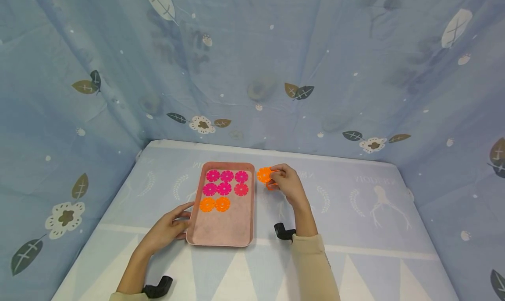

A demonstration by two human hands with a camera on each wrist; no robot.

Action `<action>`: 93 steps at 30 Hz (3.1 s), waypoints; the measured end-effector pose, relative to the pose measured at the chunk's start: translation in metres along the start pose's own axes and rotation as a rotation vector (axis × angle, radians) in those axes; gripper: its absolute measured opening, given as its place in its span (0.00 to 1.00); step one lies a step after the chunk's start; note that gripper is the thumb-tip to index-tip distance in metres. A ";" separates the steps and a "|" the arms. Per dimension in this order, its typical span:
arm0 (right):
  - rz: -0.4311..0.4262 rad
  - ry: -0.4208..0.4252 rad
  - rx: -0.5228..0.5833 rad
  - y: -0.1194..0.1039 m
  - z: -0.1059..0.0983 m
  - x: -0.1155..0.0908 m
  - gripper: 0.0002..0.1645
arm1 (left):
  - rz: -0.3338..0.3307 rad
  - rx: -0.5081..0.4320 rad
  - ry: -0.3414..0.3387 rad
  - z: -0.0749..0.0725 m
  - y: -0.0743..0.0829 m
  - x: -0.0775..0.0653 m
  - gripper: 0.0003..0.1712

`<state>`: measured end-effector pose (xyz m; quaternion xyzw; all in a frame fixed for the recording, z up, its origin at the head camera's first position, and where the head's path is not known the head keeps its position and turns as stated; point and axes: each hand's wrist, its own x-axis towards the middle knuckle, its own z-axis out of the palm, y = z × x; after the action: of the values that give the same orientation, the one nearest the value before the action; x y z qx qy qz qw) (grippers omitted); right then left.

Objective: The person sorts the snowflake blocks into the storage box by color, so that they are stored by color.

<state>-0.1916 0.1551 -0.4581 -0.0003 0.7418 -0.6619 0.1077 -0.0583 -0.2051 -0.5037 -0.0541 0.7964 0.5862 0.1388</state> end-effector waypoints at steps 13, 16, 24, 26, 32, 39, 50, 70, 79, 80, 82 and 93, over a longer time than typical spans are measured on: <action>0.020 -0.178 0.004 -0.003 0.044 0.010 0.13 | 0.032 -0.037 -0.036 -0.002 0.002 -0.002 0.31; 0.038 -0.237 -0.022 -0.001 0.052 0.014 0.12 | 0.028 -0.042 -0.038 -0.002 0.001 -0.002 0.31; 0.020 -0.354 -0.274 0.007 0.064 0.021 0.06 | 0.042 -0.044 -0.050 -0.003 0.000 -0.002 0.31; 0.013 -0.371 -0.363 0.007 0.067 0.020 0.06 | 0.040 -0.041 -0.048 -0.003 -0.001 -0.002 0.31; -0.005 -0.427 -0.659 0.003 0.078 0.020 0.10 | 0.037 -0.044 -0.045 -0.003 -0.001 -0.002 0.31; -0.072 -0.414 -0.853 -0.002 0.089 0.017 0.13 | 0.045 -0.055 -0.051 -0.004 0.000 -0.003 0.31; -0.136 -0.296 -0.838 -0.014 0.074 0.005 0.11 | 0.052 -0.049 -0.058 -0.004 0.002 -0.002 0.31; -0.033 -0.106 -0.348 0.018 -0.001 -0.013 0.13 | 0.018 -0.051 -0.039 -0.002 0.000 -0.002 0.32; -0.057 -0.013 -0.325 0.030 -0.038 -0.012 0.16 | 0.035 -0.054 -0.041 -0.003 0.001 -0.003 0.32; -0.057 -0.004 -0.327 0.031 -0.041 -0.011 0.16 | 0.034 -0.056 -0.041 -0.003 0.001 -0.003 0.32; -0.062 0.018 -0.329 0.034 -0.047 -0.008 0.17 | 0.032 -0.059 -0.039 -0.003 0.001 -0.003 0.32; -0.027 0.171 -0.305 0.047 -0.065 0.013 0.18 | 0.027 -0.044 -0.022 -0.001 0.002 -0.004 0.32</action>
<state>-0.2084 0.2232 -0.5003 0.0298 0.8400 -0.5407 0.0340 -0.0549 -0.2061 -0.4999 -0.0399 0.7823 0.6060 0.1386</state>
